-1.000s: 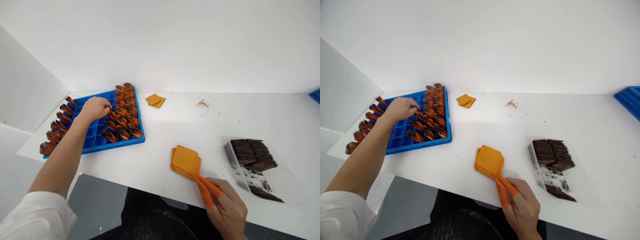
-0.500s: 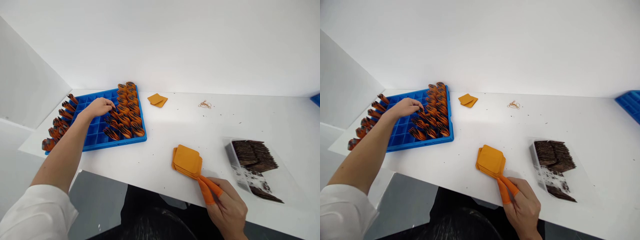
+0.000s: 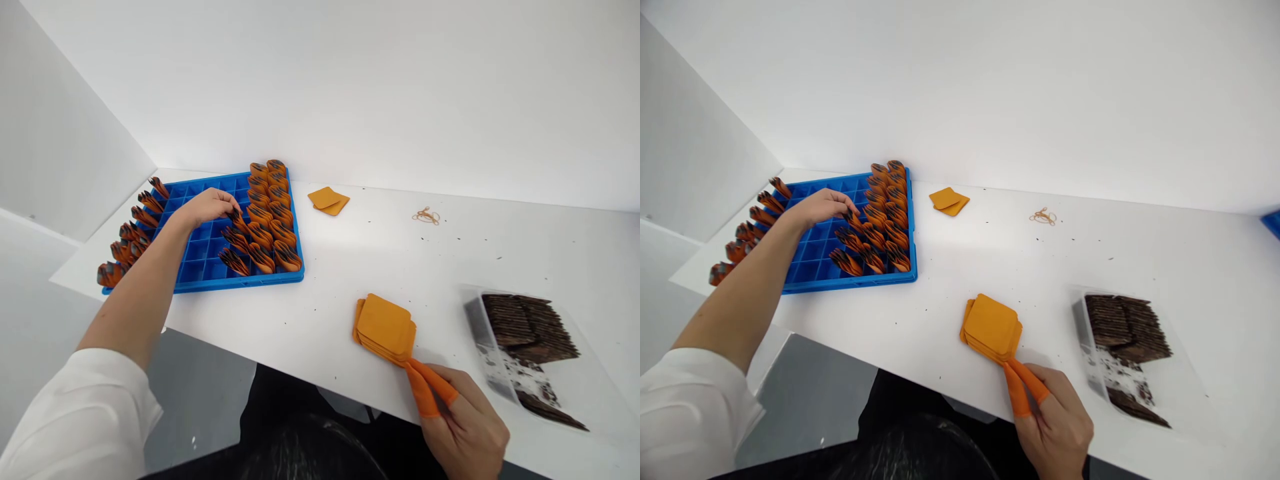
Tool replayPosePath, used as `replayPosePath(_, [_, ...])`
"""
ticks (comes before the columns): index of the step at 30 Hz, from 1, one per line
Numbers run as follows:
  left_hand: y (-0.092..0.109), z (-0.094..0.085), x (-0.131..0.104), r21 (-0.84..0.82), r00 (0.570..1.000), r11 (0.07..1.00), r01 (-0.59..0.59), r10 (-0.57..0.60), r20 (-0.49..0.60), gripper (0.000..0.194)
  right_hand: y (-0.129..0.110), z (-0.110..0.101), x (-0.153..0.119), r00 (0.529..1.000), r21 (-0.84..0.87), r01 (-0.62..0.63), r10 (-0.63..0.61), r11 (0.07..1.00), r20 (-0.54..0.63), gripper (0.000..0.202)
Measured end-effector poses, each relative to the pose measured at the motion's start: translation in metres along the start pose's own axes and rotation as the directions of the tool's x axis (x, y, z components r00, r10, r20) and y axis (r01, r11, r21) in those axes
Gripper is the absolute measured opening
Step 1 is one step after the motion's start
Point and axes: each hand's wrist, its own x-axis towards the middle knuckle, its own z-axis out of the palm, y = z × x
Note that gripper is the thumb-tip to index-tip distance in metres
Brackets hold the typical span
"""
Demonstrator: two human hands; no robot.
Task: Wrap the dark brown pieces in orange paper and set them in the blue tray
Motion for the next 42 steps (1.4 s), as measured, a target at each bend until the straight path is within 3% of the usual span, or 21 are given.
replayPosePath(6, [-0.009, -0.002, 0.003, -0.021, 1.0, 1.0, -0.015, 0.015, 0.018, 0.028, 0.001, 0.0, -0.002, 1.0, -0.006, -0.01, 0.01, 1.0, 0.016, 0.011])
replayPosePath(10, [0.001, -0.004, -0.001, 0.099, 0.996, 0.994, -0.041, 0.032, 0.089, 0.033, 0.002, 0.0, -0.001, 1.0, -0.013, 0.0, 0.0, 1.0, 0.014, 0.012])
replayPosePath(13, [0.012, -0.007, -0.013, 0.195, 0.989, 0.972, -0.128, 0.109, 0.104, 0.043, 0.001, 0.001, 0.0, 1.0, -0.028, -0.002, 0.002, 1.0, 0.01, 0.013])
replayPosePath(16, [0.02, -0.01, -0.029, 0.156, 0.963, 0.954, -0.255, 0.236, 0.13, 0.055, 0.001, 0.001, 0.0, 1.0, -0.04, -0.005, 0.005, 0.999, 0.01, 0.012])
replayPosePath(18, [0.022, -0.011, -0.036, 0.131, 0.952, 0.95, -0.283, 0.261, 0.16, 0.052, 0.001, 0.001, -0.001, 1.0, -0.032, 0.001, -0.001, 1.0, 0.007, 0.012])
replayPosePath(23, [0.016, -0.006, -0.034, 0.212, 0.969, 0.955, -0.21, 0.175, 0.172, 0.046, 0.001, 0.001, -0.002, 1.0, -0.017, -0.021, 0.021, 1.0, 0.005, 0.013])
replayPosePath(31, [0.009, 0.004, -0.032, 0.176, 0.974, 0.963, -0.204, 0.181, 0.139, 0.046, 0.001, 0.002, -0.002, 1.0, -0.008, -0.029, 0.029, 1.0, -0.012, 0.015])
replayPosePath(37, [-0.012, -0.008, -0.039, 0.072, 0.982, 0.979, -0.189, 0.188, 0.032, 0.071, -0.001, 0.002, 0.002, 0.999, 0.009, -0.036, 0.036, 0.999, -0.024, 0.015])
replayPosePath(42, [-0.017, -0.002, -0.02, 0.247, 0.99, 0.959, -0.139, 0.144, -0.003, 0.073, -0.002, 0.003, 0.002, 0.999, 0.022, -0.038, 0.039, 0.999, -0.034, 0.016])
